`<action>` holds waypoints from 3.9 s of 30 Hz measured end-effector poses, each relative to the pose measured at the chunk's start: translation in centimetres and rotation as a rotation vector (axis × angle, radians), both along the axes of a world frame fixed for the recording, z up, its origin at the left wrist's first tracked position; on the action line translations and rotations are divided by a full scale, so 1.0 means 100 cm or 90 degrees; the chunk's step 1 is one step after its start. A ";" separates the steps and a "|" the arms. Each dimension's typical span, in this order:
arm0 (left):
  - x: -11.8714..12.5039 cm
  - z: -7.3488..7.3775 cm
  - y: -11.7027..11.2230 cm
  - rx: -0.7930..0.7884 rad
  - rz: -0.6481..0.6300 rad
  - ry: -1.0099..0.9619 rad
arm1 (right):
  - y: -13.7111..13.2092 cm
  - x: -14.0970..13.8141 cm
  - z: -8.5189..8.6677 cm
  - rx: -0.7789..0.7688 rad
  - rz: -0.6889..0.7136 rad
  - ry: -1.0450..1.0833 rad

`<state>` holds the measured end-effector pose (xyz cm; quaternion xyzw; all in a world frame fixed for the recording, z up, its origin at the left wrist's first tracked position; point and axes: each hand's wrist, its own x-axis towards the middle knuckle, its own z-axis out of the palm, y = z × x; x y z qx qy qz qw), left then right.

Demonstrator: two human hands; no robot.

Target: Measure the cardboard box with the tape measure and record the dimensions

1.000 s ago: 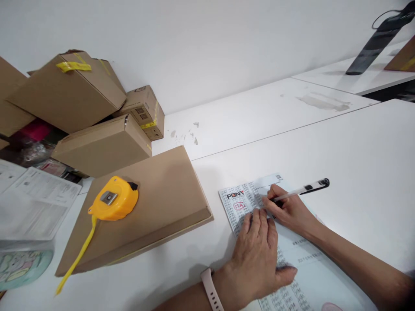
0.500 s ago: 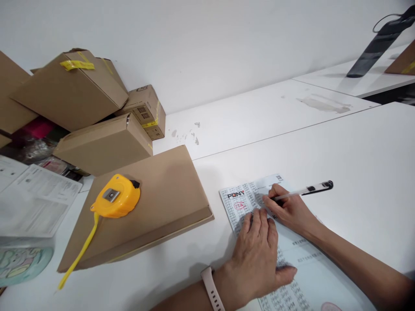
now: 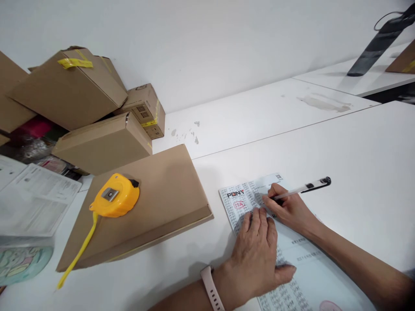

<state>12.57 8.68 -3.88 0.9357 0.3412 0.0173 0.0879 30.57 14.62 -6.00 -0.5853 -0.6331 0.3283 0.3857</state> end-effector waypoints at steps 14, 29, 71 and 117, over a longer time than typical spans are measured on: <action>-0.001 -0.001 0.001 -0.048 0.004 -0.016 | -0.001 0.000 0.003 0.002 -0.015 0.006; -0.001 -0.001 0.000 -0.021 0.003 -0.020 | -0.001 0.001 0.001 -0.004 -0.009 -0.006; 0.000 -0.004 0.001 -0.010 0.004 -0.021 | 0.000 0.004 -0.002 -0.014 -0.020 -0.007; 0.000 0.000 0.001 0.001 -0.001 -0.003 | -0.001 0.004 0.005 -0.035 -0.038 -0.024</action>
